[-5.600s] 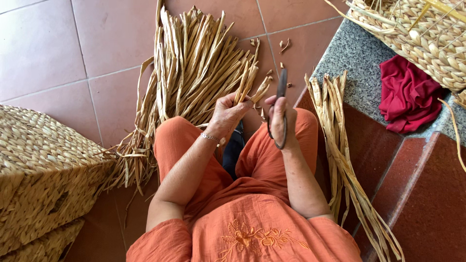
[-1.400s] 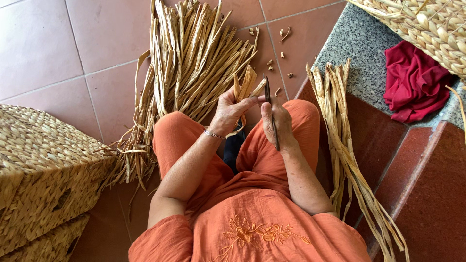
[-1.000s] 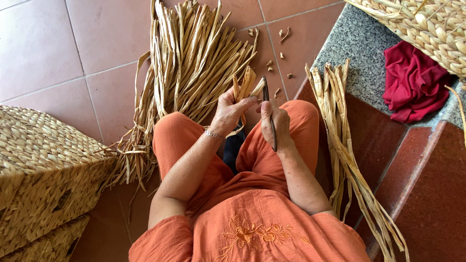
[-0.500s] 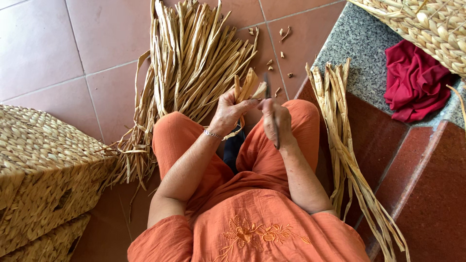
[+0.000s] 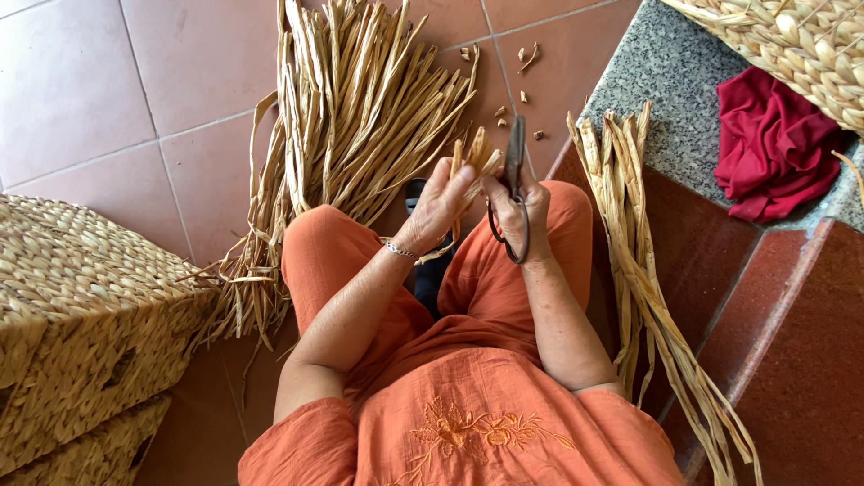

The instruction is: The person sits on the floor with a large bundle of dried plant-fiber strips and uses scissors to trim and split the strips into shorter pieces, setting trimmed pieces aside and cutting off small ends that fall on the floor. The trimmed strips appear to be weaving material for the woven baskets nearby.

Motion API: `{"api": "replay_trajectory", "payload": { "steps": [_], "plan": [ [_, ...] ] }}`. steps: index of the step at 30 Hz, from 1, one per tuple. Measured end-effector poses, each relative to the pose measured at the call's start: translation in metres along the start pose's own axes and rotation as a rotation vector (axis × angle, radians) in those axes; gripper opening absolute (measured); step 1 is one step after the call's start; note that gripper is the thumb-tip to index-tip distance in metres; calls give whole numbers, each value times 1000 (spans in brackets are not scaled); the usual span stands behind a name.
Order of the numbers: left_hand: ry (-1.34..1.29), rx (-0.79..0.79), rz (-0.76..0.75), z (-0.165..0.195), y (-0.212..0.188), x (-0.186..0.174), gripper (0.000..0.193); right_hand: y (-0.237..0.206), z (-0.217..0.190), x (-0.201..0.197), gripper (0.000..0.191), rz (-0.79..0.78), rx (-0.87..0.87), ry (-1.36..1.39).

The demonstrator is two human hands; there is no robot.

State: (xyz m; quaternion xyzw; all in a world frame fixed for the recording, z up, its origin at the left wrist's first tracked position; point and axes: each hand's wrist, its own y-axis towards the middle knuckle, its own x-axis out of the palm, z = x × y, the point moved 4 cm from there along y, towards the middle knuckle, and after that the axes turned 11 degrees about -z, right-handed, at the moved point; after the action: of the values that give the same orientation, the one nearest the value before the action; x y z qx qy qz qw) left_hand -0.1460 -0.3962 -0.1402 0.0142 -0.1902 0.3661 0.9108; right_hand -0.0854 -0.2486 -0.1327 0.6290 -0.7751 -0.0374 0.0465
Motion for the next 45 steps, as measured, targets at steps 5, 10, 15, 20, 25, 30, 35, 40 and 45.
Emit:
{"api": "replay_trajectory", "payload": {
  "steps": [5,10,15,20,25,30,35,40,45],
  "plan": [
    [-93,15,-2,-2,-1,-5,20,-1,-16,0,12,2,-44,57],
    [-41,34,-21,6,-1,0,20,5,-27,-1,17,15,-32,146],
    [-36,-19,-22,13,-3,5,25,5,-22,-2,18,-29,54,111],
    [123,-141,-120,23,-4,-2,49,3,-25,2,16,-194,190,172],
    [80,-130,-320,20,-5,-1,49,3,-37,7,24,-305,224,192],
    [476,254,85,3,1,-18,27,10,-43,-15,26,21,148,69],
    [235,-203,65,-42,-14,-12,39,19,-62,-61,23,283,-48,161],
    [-599,-237,-66,-53,-11,37,68,1,-77,-72,23,277,-94,170],
    [-720,126,247,-44,14,-17,46,-43,-84,-99,11,355,-97,301]
  ]
}}
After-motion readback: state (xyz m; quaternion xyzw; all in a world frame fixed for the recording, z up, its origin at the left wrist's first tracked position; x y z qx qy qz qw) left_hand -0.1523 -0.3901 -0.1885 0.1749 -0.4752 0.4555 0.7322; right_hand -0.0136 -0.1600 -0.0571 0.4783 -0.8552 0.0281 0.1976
